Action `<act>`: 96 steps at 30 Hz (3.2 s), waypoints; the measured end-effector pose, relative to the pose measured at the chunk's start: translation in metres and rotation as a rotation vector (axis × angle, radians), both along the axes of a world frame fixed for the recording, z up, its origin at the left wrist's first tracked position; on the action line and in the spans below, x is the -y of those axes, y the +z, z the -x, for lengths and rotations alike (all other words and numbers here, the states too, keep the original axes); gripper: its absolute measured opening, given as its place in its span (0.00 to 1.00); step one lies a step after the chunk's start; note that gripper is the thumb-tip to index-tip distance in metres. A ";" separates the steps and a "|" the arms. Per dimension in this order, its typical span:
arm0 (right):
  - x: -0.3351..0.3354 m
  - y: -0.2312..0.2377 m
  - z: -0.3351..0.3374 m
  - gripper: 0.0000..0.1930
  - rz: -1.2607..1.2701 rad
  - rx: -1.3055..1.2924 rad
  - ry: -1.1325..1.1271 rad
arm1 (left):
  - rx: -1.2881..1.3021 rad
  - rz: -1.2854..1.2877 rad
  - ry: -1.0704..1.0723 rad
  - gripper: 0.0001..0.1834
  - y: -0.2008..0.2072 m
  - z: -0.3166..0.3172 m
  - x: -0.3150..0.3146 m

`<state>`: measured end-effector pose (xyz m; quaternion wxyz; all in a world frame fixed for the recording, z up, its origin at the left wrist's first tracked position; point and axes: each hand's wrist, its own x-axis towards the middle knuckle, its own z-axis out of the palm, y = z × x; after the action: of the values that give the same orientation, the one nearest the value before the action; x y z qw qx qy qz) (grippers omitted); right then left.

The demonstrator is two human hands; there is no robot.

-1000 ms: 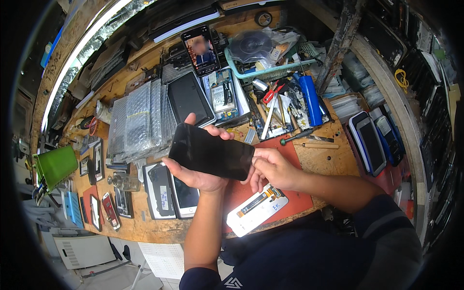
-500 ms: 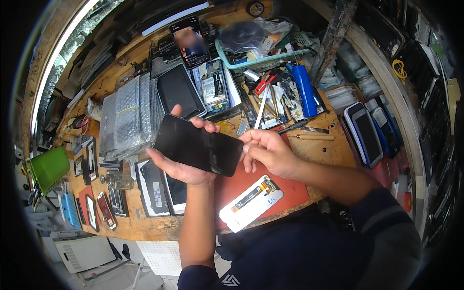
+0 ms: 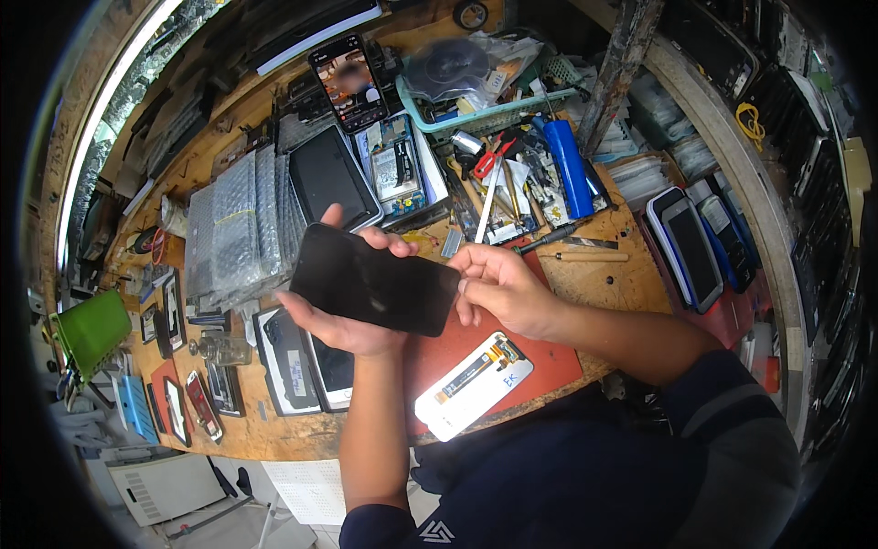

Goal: The person picks up and inspects several disassembled mobile phone components and screens on a cluttered workbench. They rotate the parts to view different sides, compare two similar screens, and wrap one component in bubble wrap before placing it back on the table.

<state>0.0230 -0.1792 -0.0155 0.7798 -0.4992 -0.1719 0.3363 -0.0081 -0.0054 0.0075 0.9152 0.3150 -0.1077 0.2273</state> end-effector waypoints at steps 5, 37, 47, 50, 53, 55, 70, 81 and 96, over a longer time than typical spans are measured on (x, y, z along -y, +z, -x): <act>-0.001 -0.003 0.003 0.05 -0.030 -0.061 -0.013 | 0.020 -0.082 0.032 0.53 0.000 0.004 0.005; -0.001 0.007 0.011 0.17 0.054 -0.050 0.181 | -0.004 0.043 0.088 0.50 -0.003 -0.003 0.001; -0.002 0.004 0.011 0.08 0.014 -0.028 0.128 | -0.041 0.036 0.084 0.51 -0.001 -0.002 0.005; -0.002 0.005 0.011 0.07 0.010 0.005 0.113 | -0.039 0.021 0.087 0.51 0.000 -0.001 0.005; -0.002 0.005 0.011 0.06 0.011 0.020 0.099 | -0.024 0.026 0.075 0.51 -0.001 0.000 0.006; -0.002 0.005 0.011 0.05 0.035 0.025 0.091 | -0.028 0.035 0.068 0.51 -0.001 0.000 0.005; 0.003 0.007 0.010 0.09 -0.027 0.069 0.136 | -0.059 0.073 -0.054 0.52 -0.009 -0.002 -0.008; 0.003 0.006 0.009 0.10 -0.009 0.092 0.146 | -0.071 0.116 -0.072 0.55 -0.008 0.000 -0.008; 0.003 0.003 0.009 0.08 0.032 0.102 0.145 | -0.049 0.165 -0.128 0.57 -0.007 0.001 -0.008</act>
<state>0.0135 -0.1826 -0.0126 0.7356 -0.5141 -0.2417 0.3690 -0.0094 0.0029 0.0002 0.9530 0.2367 -0.0859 0.1686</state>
